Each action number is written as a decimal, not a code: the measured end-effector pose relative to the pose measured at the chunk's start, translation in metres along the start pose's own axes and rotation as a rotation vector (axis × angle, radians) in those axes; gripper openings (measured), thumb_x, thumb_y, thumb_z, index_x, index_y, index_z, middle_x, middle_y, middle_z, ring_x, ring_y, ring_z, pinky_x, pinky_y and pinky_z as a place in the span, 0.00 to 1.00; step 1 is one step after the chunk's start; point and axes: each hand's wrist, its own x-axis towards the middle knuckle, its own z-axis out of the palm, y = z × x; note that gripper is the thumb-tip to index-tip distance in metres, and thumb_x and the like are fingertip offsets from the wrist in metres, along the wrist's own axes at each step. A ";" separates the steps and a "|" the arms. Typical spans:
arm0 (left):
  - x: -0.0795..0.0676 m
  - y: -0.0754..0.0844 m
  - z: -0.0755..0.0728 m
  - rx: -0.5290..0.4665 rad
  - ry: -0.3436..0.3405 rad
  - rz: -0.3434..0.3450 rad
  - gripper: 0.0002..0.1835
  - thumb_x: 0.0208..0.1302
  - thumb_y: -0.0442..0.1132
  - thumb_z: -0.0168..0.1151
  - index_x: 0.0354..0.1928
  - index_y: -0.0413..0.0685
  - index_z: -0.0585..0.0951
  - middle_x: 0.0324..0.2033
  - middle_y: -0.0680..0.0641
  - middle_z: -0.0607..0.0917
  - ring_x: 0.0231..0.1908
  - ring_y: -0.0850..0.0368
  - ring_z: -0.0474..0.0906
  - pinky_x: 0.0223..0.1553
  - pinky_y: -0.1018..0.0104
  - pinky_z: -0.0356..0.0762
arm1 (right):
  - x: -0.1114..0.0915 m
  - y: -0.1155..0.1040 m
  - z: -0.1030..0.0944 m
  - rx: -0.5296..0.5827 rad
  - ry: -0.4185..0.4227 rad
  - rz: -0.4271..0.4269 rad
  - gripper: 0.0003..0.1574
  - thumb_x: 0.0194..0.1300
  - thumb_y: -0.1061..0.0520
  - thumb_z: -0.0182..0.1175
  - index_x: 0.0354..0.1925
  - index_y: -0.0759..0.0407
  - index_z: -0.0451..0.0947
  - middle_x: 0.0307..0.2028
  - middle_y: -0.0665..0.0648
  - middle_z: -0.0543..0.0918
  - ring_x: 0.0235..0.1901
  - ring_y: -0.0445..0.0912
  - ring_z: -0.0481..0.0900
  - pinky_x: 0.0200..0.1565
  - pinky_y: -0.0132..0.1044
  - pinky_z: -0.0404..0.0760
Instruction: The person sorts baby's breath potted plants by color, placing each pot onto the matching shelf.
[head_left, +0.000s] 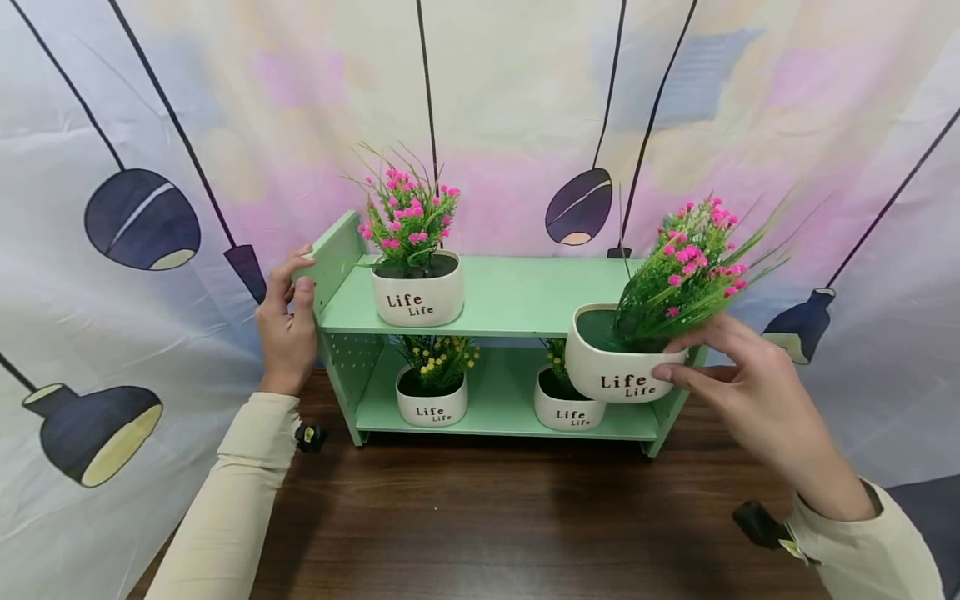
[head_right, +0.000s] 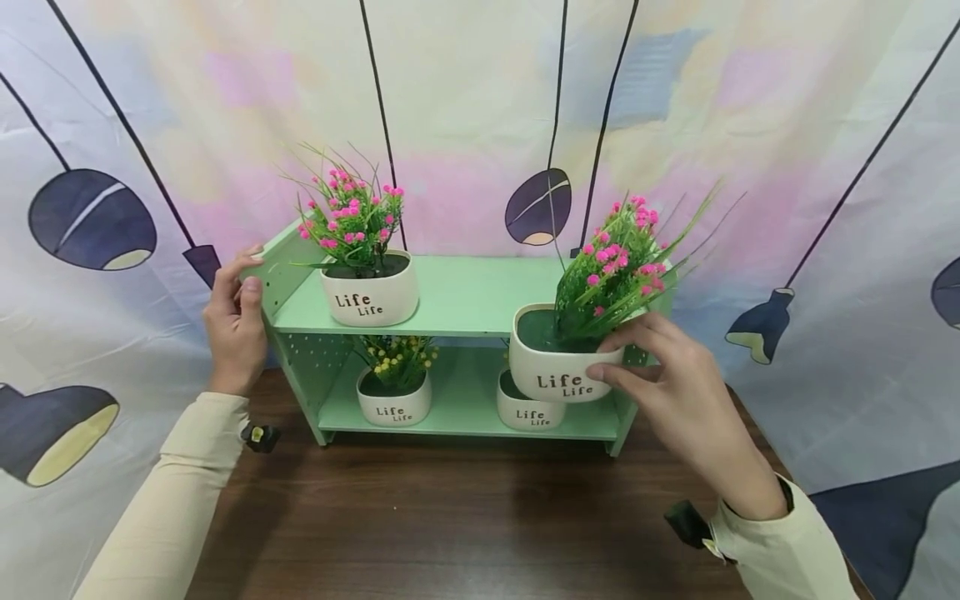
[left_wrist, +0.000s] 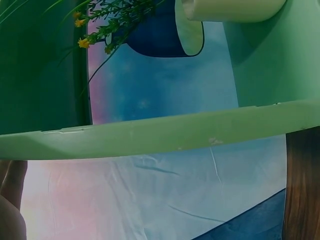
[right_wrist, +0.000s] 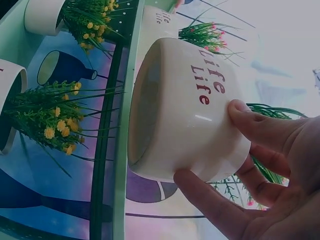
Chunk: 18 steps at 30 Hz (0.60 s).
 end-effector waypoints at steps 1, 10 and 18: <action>0.000 0.000 0.001 0.002 -0.002 0.000 0.15 0.81 0.33 0.52 0.61 0.31 0.79 0.67 0.36 0.81 0.69 0.57 0.76 0.52 0.72 0.70 | 0.001 0.000 0.000 -0.006 -0.002 0.006 0.16 0.58 0.69 0.77 0.43 0.55 0.88 0.46 0.48 0.82 0.48 0.30 0.76 0.40 0.17 0.79; 0.000 -0.002 0.003 0.005 0.010 0.010 0.16 0.81 0.32 0.51 0.61 0.31 0.79 0.67 0.36 0.80 0.50 0.69 0.79 0.39 0.72 0.64 | 0.018 0.003 -0.002 0.013 0.012 0.012 0.16 0.61 0.68 0.76 0.46 0.57 0.86 0.47 0.50 0.82 0.50 0.31 0.76 0.43 0.15 0.77; -0.001 -0.003 0.001 0.027 0.012 0.012 0.15 0.81 0.33 0.51 0.61 0.32 0.79 0.67 0.38 0.81 0.31 0.66 0.66 0.34 0.72 0.59 | 0.033 0.004 0.000 0.025 0.039 -0.004 0.16 0.62 0.68 0.75 0.47 0.59 0.86 0.49 0.51 0.82 0.52 0.31 0.75 0.43 0.15 0.77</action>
